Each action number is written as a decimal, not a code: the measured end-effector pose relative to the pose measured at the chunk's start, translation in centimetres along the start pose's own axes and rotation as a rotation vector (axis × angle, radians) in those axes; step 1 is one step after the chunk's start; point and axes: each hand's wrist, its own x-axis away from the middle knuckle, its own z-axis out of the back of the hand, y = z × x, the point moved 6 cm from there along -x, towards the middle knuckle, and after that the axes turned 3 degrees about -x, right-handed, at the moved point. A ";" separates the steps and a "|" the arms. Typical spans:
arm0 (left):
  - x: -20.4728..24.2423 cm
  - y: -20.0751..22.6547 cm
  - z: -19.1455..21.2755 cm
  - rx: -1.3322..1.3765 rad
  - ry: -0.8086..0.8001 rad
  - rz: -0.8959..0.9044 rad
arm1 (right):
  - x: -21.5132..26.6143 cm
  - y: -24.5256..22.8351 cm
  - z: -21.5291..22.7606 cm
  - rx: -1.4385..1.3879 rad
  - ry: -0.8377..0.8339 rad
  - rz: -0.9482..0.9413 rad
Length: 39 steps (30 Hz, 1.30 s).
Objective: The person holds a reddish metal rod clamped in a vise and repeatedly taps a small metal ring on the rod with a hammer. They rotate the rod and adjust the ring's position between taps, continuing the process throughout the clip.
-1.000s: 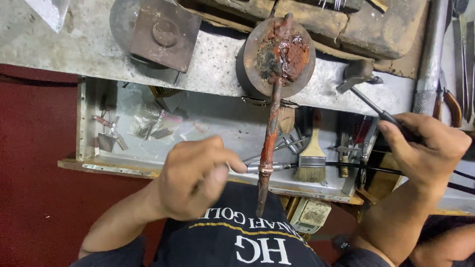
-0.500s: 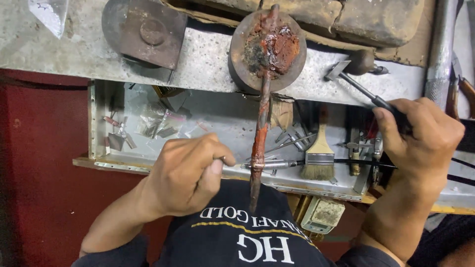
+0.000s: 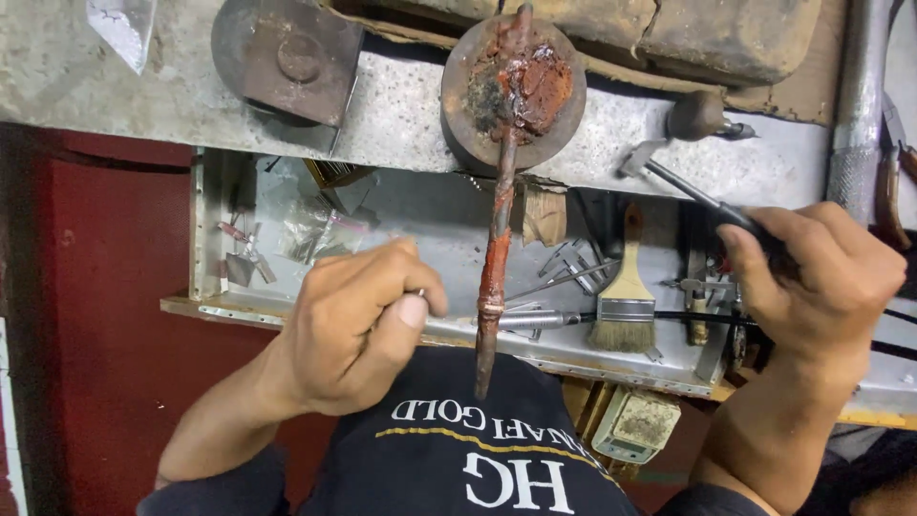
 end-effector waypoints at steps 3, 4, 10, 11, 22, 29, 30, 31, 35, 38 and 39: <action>1.2 -1.5 -1.7 -0.057 -0.161 0.136 | -0.6 0.1 -0.8 0.041 0.036 0.066; 1.5 -1.4 -2.2 -0.060 -0.163 0.137 | -1.0 0.0 -0.9 0.038 0.038 0.065; 2.2 0.1 -2.8 -0.161 -0.174 0.063 | -2.9 -1.3 -1.4 0.172 0.042 0.089; 2.4 -0.2 -2.5 -0.187 -0.179 0.111 | -3.2 -1.6 -1.3 0.162 0.042 0.083; 4.5 -0.7 5.0 -0.473 0.100 0.123 | -5.1 -4.5 -1.1 0.054 0.101 0.134; 5.1 -1.8 6.8 -0.533 0.132 0.074 | -7.8 -10.5 -2.8 -0.143 0.225 0.276; 5.1 -1.8 6.9 -0.522 0.137 0.050 | -8.6 -12.2 -3.1 -0.220 0.238 0.313; 5.2 -1.9 7.0 -0.520 0.145 0.053 | -9.5 -13.3 -3.8 -0.219 0.233 0.320; 5.5 -2.4 7.5 -0.535 0.159 0.056 | -12.1 -18.4 -5.6 -0.308 0.186 0.525; 5.5 -2.7 7.6 -0.522 0.146 0.068 | -14.1 -21.2 -5.6 -0.298 0.121 0.531; 5.5 -2.9 7.6 -0.512 0.134 0.074 | -14.8 -22.0 -5.5 -0.308 0.099 0.520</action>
